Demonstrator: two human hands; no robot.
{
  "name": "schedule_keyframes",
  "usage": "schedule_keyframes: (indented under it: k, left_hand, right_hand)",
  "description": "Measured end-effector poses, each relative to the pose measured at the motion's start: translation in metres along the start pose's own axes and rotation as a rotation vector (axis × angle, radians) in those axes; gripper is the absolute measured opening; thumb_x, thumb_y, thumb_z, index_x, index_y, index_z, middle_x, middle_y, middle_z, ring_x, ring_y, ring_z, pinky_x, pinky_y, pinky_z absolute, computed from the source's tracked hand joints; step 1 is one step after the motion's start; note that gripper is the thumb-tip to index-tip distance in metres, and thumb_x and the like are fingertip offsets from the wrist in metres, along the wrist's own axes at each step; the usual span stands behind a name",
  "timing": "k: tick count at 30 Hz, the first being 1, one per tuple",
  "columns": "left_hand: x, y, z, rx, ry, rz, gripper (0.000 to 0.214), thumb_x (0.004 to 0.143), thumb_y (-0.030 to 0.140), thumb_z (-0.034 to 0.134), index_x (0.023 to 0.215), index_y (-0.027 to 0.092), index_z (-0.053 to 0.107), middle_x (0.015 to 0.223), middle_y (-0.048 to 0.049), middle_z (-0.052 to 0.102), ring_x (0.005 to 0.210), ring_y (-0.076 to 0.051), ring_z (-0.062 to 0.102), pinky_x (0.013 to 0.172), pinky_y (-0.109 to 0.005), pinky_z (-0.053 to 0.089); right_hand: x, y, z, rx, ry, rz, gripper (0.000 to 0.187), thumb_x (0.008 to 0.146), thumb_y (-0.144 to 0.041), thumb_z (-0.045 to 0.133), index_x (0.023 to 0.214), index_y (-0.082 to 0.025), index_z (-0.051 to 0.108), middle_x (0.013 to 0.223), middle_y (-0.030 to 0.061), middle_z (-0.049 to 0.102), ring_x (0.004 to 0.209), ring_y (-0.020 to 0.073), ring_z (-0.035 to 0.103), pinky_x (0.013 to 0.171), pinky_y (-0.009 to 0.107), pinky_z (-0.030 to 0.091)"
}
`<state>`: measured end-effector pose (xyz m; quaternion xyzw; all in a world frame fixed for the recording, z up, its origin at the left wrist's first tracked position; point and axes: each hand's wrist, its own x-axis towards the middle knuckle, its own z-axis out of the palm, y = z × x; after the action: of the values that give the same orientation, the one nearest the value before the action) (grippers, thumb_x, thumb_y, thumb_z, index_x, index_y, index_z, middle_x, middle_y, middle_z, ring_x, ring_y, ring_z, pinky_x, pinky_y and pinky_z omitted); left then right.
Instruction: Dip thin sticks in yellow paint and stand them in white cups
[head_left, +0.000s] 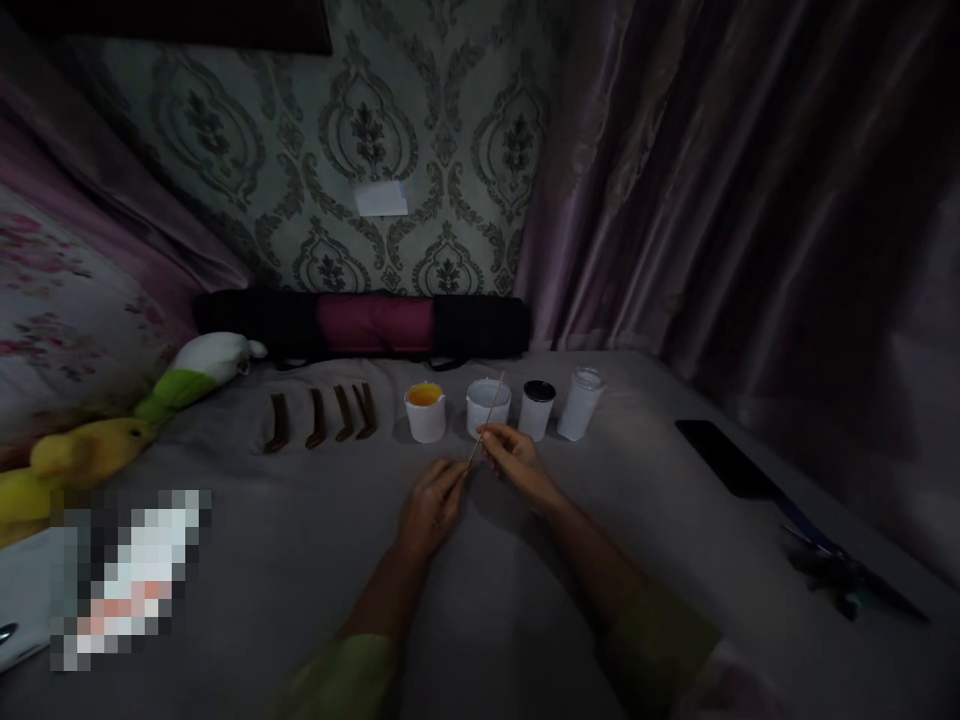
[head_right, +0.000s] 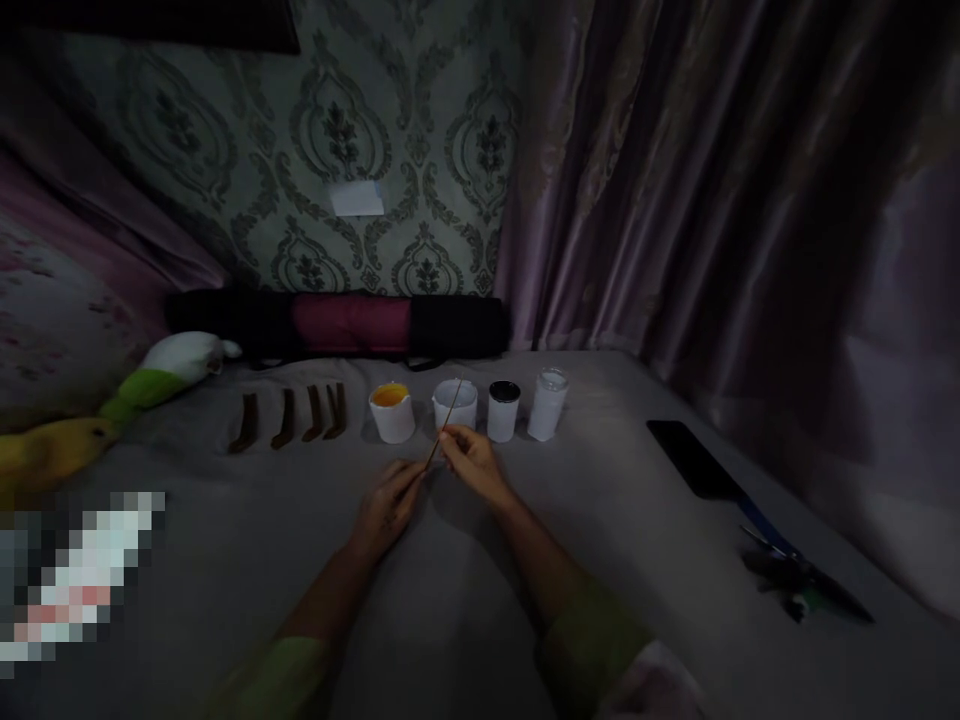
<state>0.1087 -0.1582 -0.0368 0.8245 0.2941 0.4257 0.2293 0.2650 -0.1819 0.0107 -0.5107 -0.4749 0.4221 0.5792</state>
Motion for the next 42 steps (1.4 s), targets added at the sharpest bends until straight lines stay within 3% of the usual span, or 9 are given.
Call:
schedule_keyframes:
  k: [20,34,42]
  left_hand:
    - [-0.001,0.0,0.001,0.014,-0.09,-0.004,0.029,0.084,0.024,0.042,0.105,0.022,0.061,0.079,-0.0061,0.055,0.078,-0.016,0.051,0.072,-0.028,0.041]
    - [0.002,-0.006,0.009,-0.089,-0.041,-0.155,0.023,0.079,0.019,0.047,0.094,0.02,0.064,0.083,-0.006,0.059,0.082,-0.017,0.054,0.076,-0.03,0.042]
    - [0.003,-0.005,0.008,-0.164,-0.021,-0.311,0.024,0.077,0.019,0.048,0.096,0.018,0.063,0.092,-0.005,0.063,0.085,-0.015,0.056,0.077,-0.028,0.043]
  right_hand:
    - [0.004,0.011,-0.003,-0.052,0.029,0.001,0.034,0.073,-0.048,0.054,0.082,-0.015,0.057,0.056,-0.0035,0.047,0.042,0.0052,0.04,0.037,0.018,0.029]
    - [0.006,0.014,-0.005,-0.095,0.026,-0.023,0.033,0.074,-0.048,0.053,0.079,-0.015,0.055,0.059,-0.003,0.049,0.043,0.0051,0.041,0.037,0.018,0.031]
    - [0.008,0.018,-0.008,-0.112,0.047,-0.054,0.034,0.075,-0.048,0.051,0.082,-0.015,0.056,0.059,-0.0029,0.049,0.042,0.0058,0.041,0.038,0.018,0.032]
